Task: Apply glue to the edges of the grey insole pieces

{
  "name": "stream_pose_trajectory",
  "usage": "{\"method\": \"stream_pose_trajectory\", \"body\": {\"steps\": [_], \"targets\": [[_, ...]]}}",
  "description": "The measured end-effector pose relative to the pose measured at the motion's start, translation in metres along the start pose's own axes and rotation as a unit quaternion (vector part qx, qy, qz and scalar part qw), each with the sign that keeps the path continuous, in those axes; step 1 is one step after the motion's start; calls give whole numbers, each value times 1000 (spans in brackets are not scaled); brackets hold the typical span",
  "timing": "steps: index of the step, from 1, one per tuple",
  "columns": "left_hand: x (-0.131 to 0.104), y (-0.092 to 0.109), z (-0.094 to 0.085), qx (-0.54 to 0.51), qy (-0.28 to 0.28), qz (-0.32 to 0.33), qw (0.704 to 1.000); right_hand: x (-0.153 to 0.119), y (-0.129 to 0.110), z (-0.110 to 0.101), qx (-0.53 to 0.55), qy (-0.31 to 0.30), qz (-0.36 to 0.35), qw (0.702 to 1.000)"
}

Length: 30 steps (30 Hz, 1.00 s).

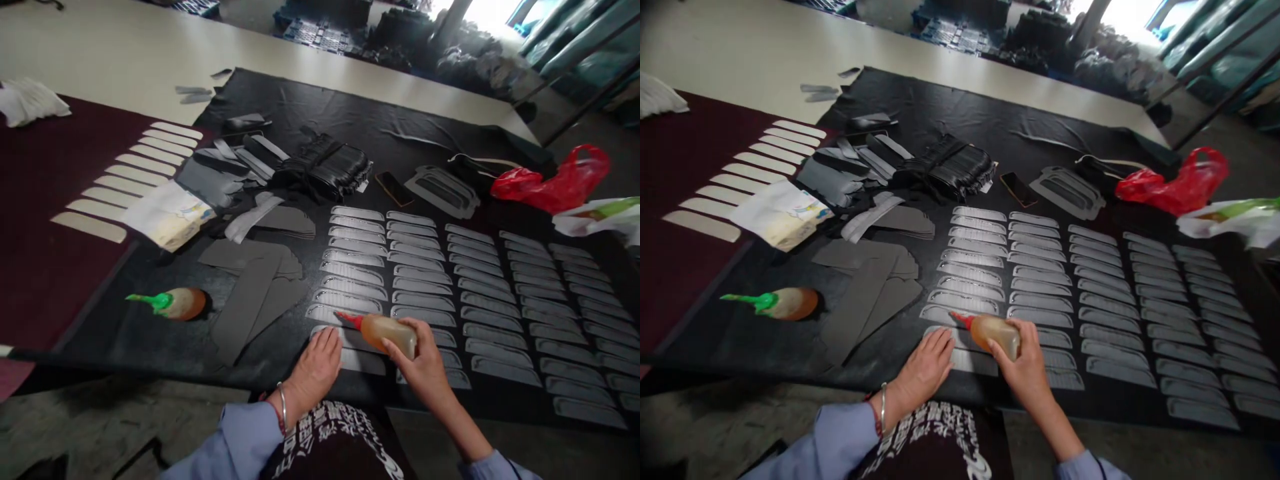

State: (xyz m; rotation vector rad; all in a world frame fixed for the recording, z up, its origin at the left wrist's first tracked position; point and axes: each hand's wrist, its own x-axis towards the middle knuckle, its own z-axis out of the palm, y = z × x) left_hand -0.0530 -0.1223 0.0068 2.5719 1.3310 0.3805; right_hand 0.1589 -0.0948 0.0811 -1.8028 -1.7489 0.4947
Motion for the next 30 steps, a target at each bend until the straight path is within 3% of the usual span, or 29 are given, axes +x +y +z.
{"method": "stream_pose_trajectory", "body": {"steps": [5, 10, 17, 30], "targets": [[-9, 4, 3, -1, 13, 51, 999, 0, -14, 1, -7, -33, -75, 997], [-19, 5, 8, -3, -16, 76, 997, -5, -27, 0, 1, -84, -130, 988], [-18, 6, 5, -41, -55, 64, 996, -10, -36, 12, 10, -131, -125, 983], [-13, 7, 3, -6, -34, 85, 996, -10, -37, 13, -9, -104, -156, 982]]}}
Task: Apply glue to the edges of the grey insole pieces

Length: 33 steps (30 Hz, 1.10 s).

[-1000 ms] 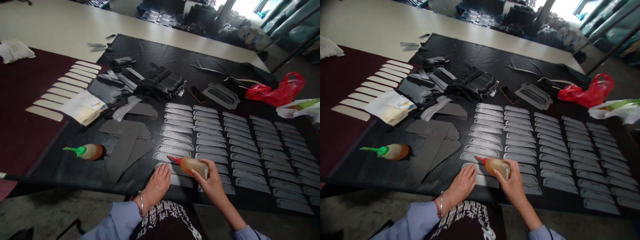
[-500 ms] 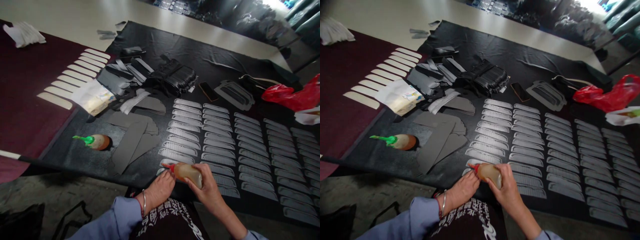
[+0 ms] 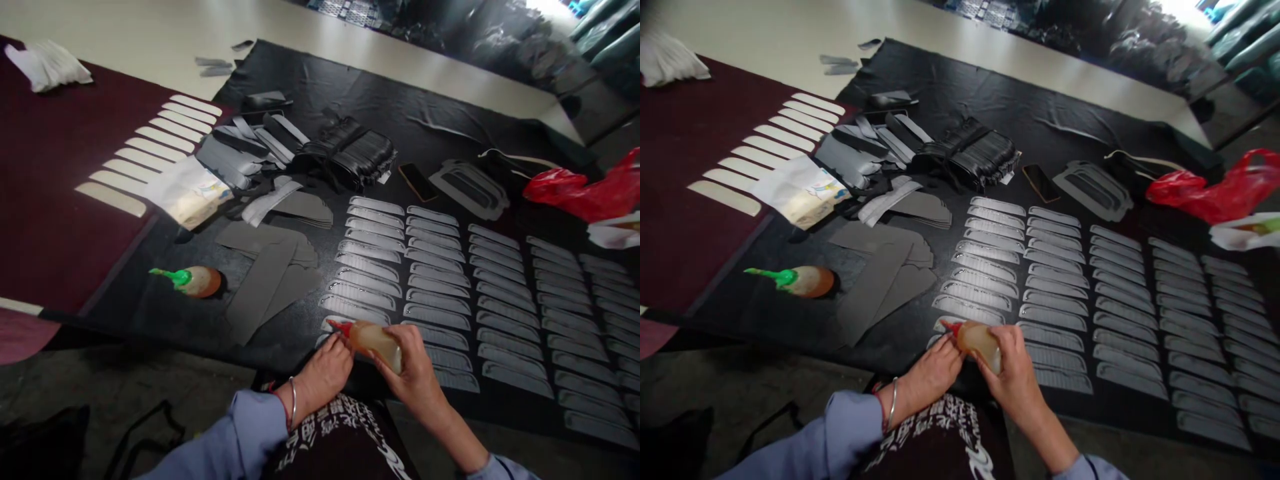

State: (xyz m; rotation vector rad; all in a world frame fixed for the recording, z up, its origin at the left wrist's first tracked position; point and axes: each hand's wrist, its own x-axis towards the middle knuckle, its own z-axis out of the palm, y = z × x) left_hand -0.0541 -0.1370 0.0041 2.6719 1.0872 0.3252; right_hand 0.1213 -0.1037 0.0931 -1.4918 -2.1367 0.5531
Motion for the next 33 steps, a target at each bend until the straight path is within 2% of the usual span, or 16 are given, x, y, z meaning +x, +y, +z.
{"method": "stream_pose_trajectory", "body": {"steps": [13, 23, 33], "targets": [[6, -1, -5, 2, 0, 6, 1000, -12, 1, -11, -23, 18, 28, 999], [9, 1, 0, -21, -23, -1, 1000, -8, -7, 1, 0, 20, 34, 999], [15, 4, -7, 28, -25, -11, 999, -21, 5, -14, -28, 28, 40, 998]]}}
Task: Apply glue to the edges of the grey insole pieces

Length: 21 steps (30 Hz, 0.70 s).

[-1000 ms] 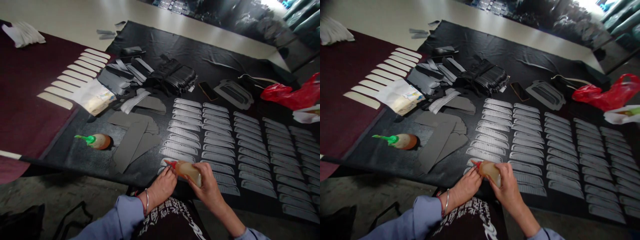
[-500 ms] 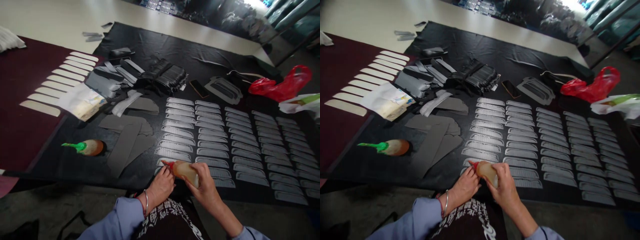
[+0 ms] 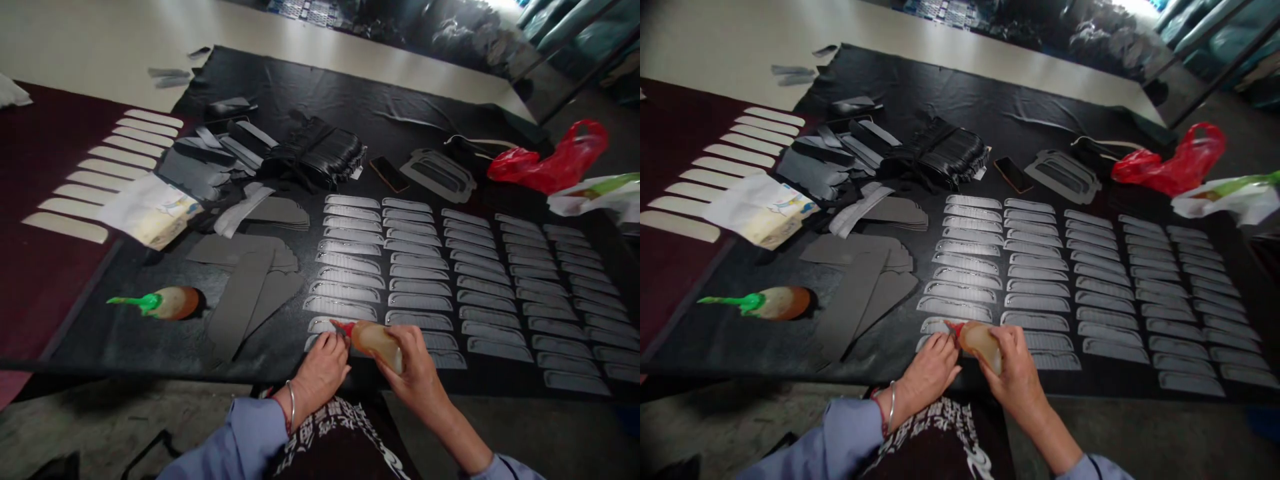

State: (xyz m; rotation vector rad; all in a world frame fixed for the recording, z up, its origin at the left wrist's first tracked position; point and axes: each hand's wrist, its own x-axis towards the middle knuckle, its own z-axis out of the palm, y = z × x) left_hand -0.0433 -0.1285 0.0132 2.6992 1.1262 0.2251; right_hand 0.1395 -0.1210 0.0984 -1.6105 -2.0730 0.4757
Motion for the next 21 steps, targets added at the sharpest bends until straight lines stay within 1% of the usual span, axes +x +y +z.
{"method": "stream_pose_trajectory", "body": {"steps": [7, 12, 16, 18, 21], "targets": [[5, 2, -4, 13, -10, -10, 1000, -10, 10, -7, -15, 13, 23, 1000], [6, 5, 3, 10, -10, -19, 1000, -20, 16, -15, -29, 28, 37, 998], [6, 9, 10, -2, 15, -22, 1000, -27, 19, -21, -41, 37, 48, 997], [7, 11, 11, -2, 21, -20, 1000, -29, 21, -24, -46, 39, 53, 997], [10, 13, 8, 2, 9, -17, 1000, -31, 21, -25, -48, 43, 57, 996]]}}
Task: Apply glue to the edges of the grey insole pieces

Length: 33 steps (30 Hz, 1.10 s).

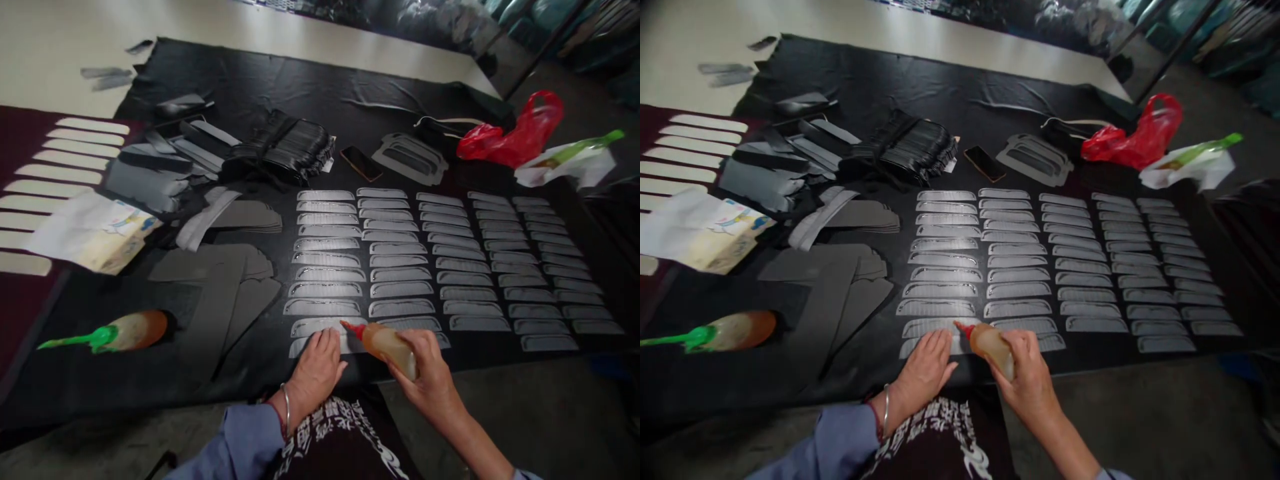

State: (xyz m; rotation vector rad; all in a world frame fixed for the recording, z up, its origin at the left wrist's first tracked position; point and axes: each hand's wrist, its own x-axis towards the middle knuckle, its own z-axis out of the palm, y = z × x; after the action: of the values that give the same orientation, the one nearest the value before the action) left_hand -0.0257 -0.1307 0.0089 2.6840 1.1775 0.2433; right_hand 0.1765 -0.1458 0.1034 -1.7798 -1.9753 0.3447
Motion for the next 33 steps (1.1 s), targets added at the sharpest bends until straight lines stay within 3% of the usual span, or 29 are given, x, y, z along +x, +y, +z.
{"method": "stream_pose_trajectory", "body": {"steps": [8, 19, 33], "targets": [[8, 1, -5, 12, -19, 14, 1000, -1, -1, 6, 22, 7, 13, 1000], [11, 3, -6, 29, -26, 25, 999, -18, 21, -11, -21, 31, 36, 999], [12, 5, -7, 45, -28, 24, 998, -41, 23, -22, -38, 38, 63, 997]]}}
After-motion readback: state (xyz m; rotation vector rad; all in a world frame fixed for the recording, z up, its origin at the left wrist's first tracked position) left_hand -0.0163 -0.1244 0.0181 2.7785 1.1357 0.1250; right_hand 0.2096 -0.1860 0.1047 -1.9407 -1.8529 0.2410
